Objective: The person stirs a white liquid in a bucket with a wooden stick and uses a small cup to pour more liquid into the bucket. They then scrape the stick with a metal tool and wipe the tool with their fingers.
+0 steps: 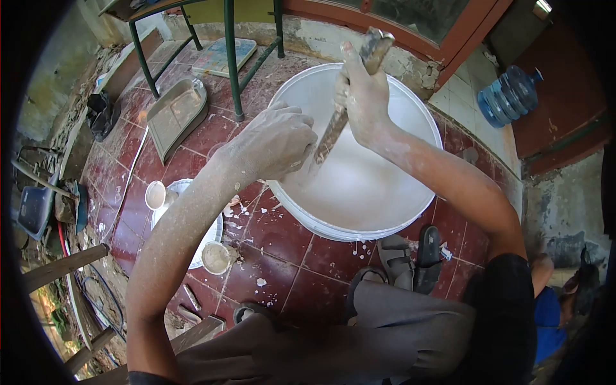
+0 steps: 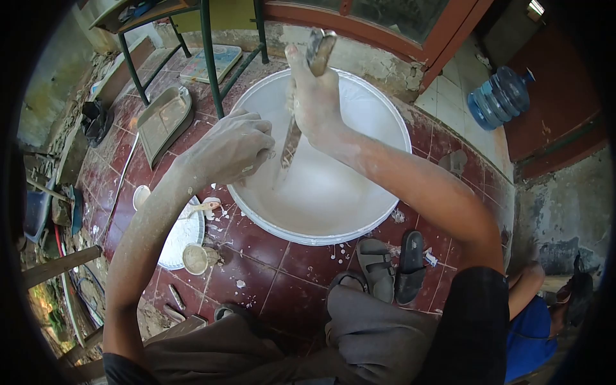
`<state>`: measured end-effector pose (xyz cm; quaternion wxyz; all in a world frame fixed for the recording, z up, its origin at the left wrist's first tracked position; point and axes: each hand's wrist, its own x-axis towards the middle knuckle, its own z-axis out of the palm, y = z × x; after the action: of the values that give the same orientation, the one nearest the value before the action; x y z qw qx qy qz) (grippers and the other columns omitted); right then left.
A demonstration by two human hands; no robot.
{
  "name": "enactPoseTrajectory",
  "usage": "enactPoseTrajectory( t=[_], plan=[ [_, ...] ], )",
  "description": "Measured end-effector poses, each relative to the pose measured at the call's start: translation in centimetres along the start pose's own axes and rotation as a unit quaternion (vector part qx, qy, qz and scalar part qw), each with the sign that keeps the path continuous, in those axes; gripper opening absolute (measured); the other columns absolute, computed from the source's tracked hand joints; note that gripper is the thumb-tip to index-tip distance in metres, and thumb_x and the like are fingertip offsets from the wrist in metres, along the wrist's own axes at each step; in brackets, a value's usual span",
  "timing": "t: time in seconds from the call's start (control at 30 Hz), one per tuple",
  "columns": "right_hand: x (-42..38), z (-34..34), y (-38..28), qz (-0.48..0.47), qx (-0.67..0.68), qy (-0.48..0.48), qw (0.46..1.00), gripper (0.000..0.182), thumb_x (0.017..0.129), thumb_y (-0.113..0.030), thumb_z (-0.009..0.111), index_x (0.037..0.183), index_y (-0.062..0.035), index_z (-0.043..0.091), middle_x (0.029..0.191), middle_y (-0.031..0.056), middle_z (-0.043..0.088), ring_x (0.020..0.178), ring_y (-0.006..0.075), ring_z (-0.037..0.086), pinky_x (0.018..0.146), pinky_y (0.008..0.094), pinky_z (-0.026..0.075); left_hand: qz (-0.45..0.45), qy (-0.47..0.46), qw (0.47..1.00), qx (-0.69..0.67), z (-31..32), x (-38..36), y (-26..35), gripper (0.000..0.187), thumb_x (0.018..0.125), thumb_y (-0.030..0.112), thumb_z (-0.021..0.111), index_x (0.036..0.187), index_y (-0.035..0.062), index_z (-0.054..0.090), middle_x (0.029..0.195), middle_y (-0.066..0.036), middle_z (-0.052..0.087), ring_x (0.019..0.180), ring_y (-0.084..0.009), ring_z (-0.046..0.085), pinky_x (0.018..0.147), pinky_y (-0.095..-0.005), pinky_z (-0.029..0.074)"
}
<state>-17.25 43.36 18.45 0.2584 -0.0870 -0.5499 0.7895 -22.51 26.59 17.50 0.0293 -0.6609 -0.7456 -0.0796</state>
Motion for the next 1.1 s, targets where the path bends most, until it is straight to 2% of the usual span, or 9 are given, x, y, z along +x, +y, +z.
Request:
enactPoseTrajectory(
  t=[0.1, 0.17, 0.23, 0.3, 0.5, 0.63, 0.8, 1.03, 1.1],
  plan=[
    [-1.3, -3.3, -1.4, 0.062, -0.059, -0.01, 0.996, 0.041, 0.094, -0.036, 0.064, 0.066, -0.0142, 0.044, 0.052, -0.0043, 0.04, 0.042, 0.0078, 0.037, 0.039, 0.0272, 0.029, 0.006, -0.011, 0.999, 0.038, -0.4, 0.3, 0.8, 0.005, 0.079, 0.008, 0.063, 0.074, 0.0062, 0.064, 0.084, -0.008, 0.059, 0.091, -0.0247, 0.057, 0.088, -0.0375, 0.044],
    [-0.5, -5.0, -2.2, 0.075, -0.156, 0.016, 0.985, 0.042, 0.094, -0.031, 0.064, 0.066, -0.0174, 0.036, 0.05, -0.0077, 0.031, 0.039, 0.0058, 0.028, 0.039, 0.027, 0.023, 0.005, -0.008, 0.999, 0.049, -0.8, 0.4, 1.1, 0.005, 0.079, 0.008, 0.064, 0.075, 0.0065, 0.065, 0.084, -0.007, 0.059, 0.091, -0.0238, 0.057, 0.088, -0.0368, 0.044],
    [1.6, -6.5, -1.7, 0.047, -0.192, 0.038, 0.979, 0.041, 0.094, -0.026, 0.065, 0.064, -0.0169, 0.038, 0.05, -0.0071, 0.032, 0.039, 0.0054, 0.029, 0.037, 0.0266, 0.022, -0.001, 0.009, 0.998, 0.063, -1.4, 0.4, 1.3, 0.006, 0.08, 0.009, 0.064, 0.075, 0.0058, 0.065, 0.085, -0.007, 0.06, 0.091, -0.0239, 0.057, 0.088, -0.0367, 0.044],
    [3.8, -7.2, -1.2, -0.098, -0.367, 0.072, 0.922, 0.044, 0.089, -0.032, 0.066, 0.057, -0.0049, 0.052, 0.05, 0.0036, 0.049, 0.046, 0.0144, 0.051, 0.046, 0.0359, 0.037, -0.005, 0.024, 0.998, 0.057, -2.3, 0.4, 1.2, 0.007, 0.081, 0.009, 0.064, 0.075, 0.0051, 0.065, 0.085, -0.007, 0.06, 0.091, -0.0239, 0.057, 0.088, -0.0369, 0.044],
    [7.5, -1.8, 0.9, -0.19, -0.387, 0.1, 0.897, 0.043, 0.085, -0.034, 0.066, 0.065, 0.003, 0.06, 0.055, 0.0126, 0.057, 0.055, 0.0202, 0.056, 0.059, 0.0435, 0.043, -0.024, 0.069, 0.996, 0.051, -4.3, 0.6, 0.6, 0.009, 0.083, 0.011, 0.063, 0.082, 0.0028, 0.066, 0.088, -0.009, 0.059, 0.093, -0.0257, 0.057, 0.088, -0.0388, 0.043],
    [9.1, 1.4, 3.2, -0.13, -0.257, 0.147, 0.946, 0.042, 0.082, -0.033, 0.069, 0.063, 0.0028, 0.06, 0.058, 0.0114, 0.06, 0.056, 0.0211, 0.055, 0.062, 0.0444, 0.044, 0.012, 0.125, 0.991, 0.053, -5.2, -0.2, -0.3, 0.012, 0.084, 0.013, 0.062, 0.088, 0.0025, 0.067, 0.093, -0.01, 0.06, 0.095, -0.0279, 0.057, 0.089, -0.0409, 0.043],
    [4.4, 2.4, 2.4, 0.031, -0.057, -0.006, 0.998, 0.04, 0.09, -0.03, 0.065, 0.059, -0.0185, 0.042, 0.052, -0.007, 0.036, 0.045, 0.0068, 0.033, 0.045, 0.027, 0.028, -0.019, 0.125, 0.991, 0.042, -5.6, -0.8, -0.5, 0.016, 0.088, 0.017, 0.06, 0.089, 0.0022, 0.067, 0.095, -0.011, 0.06, 0.099, -0.0281, 0.057, 0.091, -0.0425, 0.042],
    [1.5, -3.5, 0.3, 0.125, -0.094, -0.036, 0.987, 0.039, 0.091, -0.023, 0.061, 0.061, -0.0194, 0.037, 0.052, -0.009, 0.031, 0.043, 0.0055, 0.029, 0.043, 0.0267, 0.025, 0.018, 0.086, 0.995, 0.047, -4.1, -0.7, 0.0, 0.014, 0.088, 0.014, 0.058, 0.084, 0.002, 0.065, 0.09, -0.011, 0.059, 0.098, -0.0284, 0.057, 0.094, -0.0425, 0.042],
    [1.0, -4.3, -1.1, 0.134, -0.19, -0.04, 0.972, 0.035, 0.089, -0.02, 0.06, 0.061, -0.0183, 0.039, 0.052, -0.0076, 0.035, 0.043, 0.0052, 0.032, 0.042, 0.0268, 0.028, 0.016, 0.086, 0.995, 0.039, -3.9, -0.7, 0.0, 0.014, 0.087, 0.013, 0.058, 0.084, 0.002, 0.065, 0.089, -0.011, 0.058, 0.097, -0.0284, 0.057, 0.094, -0.0424, 0.042]
  ],
)
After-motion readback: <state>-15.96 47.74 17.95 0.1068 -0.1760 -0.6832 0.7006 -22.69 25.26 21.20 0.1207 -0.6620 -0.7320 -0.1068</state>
